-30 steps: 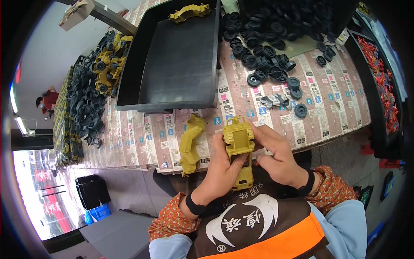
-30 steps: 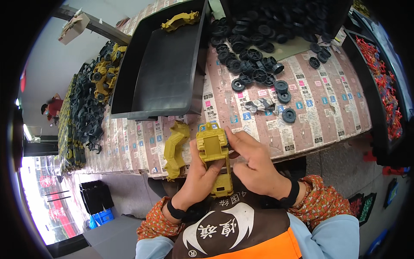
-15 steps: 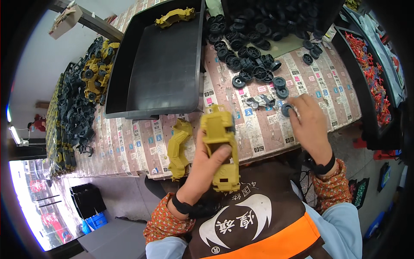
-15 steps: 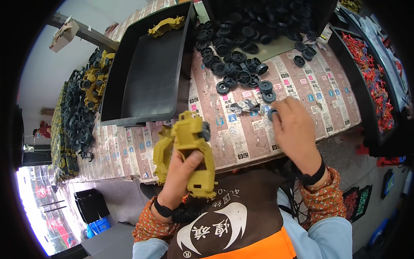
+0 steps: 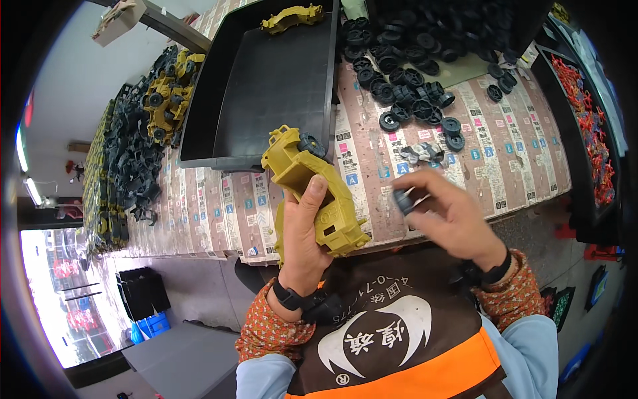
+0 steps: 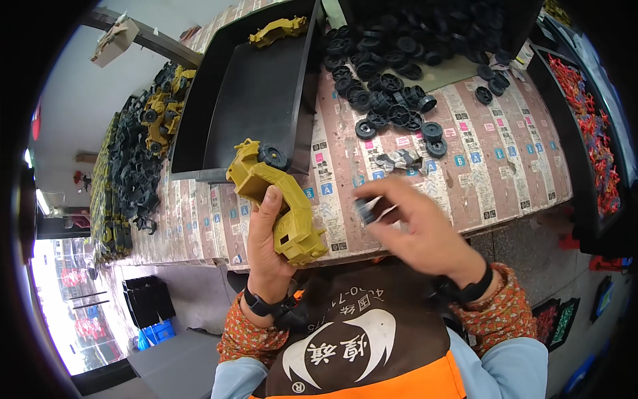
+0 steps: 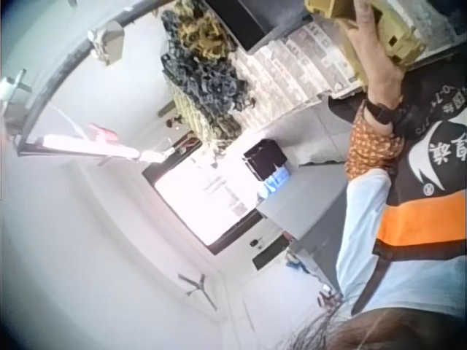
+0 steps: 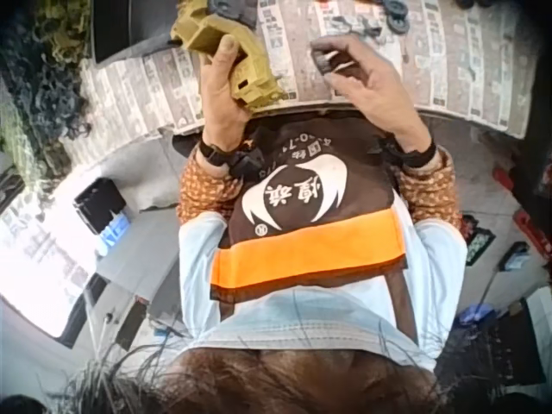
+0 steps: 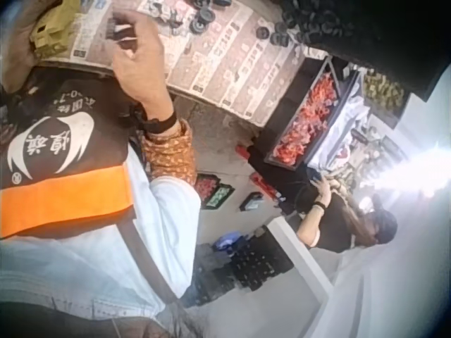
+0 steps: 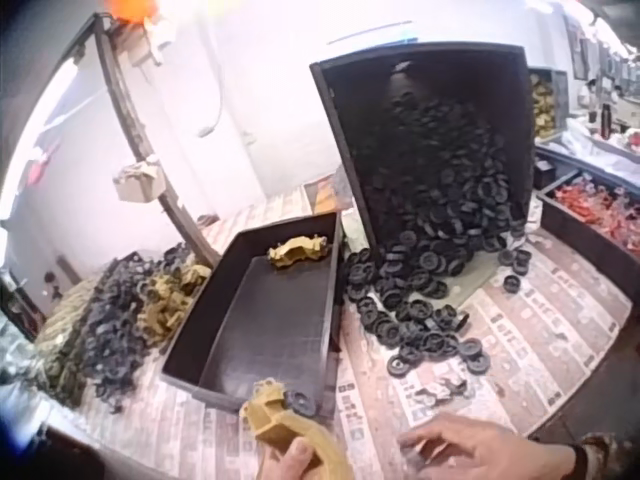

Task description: The person assembles yellow toy excavators by hand, picking up a body and attaching four black wheels to it. The completed units are placed into a black tray on the table.

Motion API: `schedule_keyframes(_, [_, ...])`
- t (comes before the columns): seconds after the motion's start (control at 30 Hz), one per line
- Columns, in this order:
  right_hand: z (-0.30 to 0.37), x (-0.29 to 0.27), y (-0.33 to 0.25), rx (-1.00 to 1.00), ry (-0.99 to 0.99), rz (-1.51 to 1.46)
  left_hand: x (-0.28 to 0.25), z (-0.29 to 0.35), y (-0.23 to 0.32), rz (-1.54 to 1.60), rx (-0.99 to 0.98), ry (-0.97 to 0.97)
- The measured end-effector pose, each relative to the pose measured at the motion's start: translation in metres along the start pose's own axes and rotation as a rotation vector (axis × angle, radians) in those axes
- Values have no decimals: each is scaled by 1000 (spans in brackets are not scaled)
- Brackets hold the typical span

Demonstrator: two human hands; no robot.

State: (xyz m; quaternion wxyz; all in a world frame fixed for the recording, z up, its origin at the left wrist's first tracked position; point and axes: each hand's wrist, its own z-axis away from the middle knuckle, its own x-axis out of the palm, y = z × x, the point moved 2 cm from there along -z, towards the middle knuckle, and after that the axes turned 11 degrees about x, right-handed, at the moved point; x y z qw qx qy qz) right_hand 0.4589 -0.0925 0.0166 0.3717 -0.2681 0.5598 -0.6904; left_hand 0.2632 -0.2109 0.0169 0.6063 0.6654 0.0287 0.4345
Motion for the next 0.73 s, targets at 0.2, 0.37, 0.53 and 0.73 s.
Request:
schedule_keyframes(0.2, [-4,38,-5,100,-125,-253,3,2,-2,-134,130,30])
schedule_keyframes(0.37, [-2,46,9,160,-111,-409,2,5,-5,-164,188,78])
schedule_keyframes(0.53, [8,55,20,50,-101,-280,-1,6,-9,-182,251,87])
schedule_keyframes(0.73, [20,46,10,-35,-196,-82,-5,4,-14,-223,385,56])
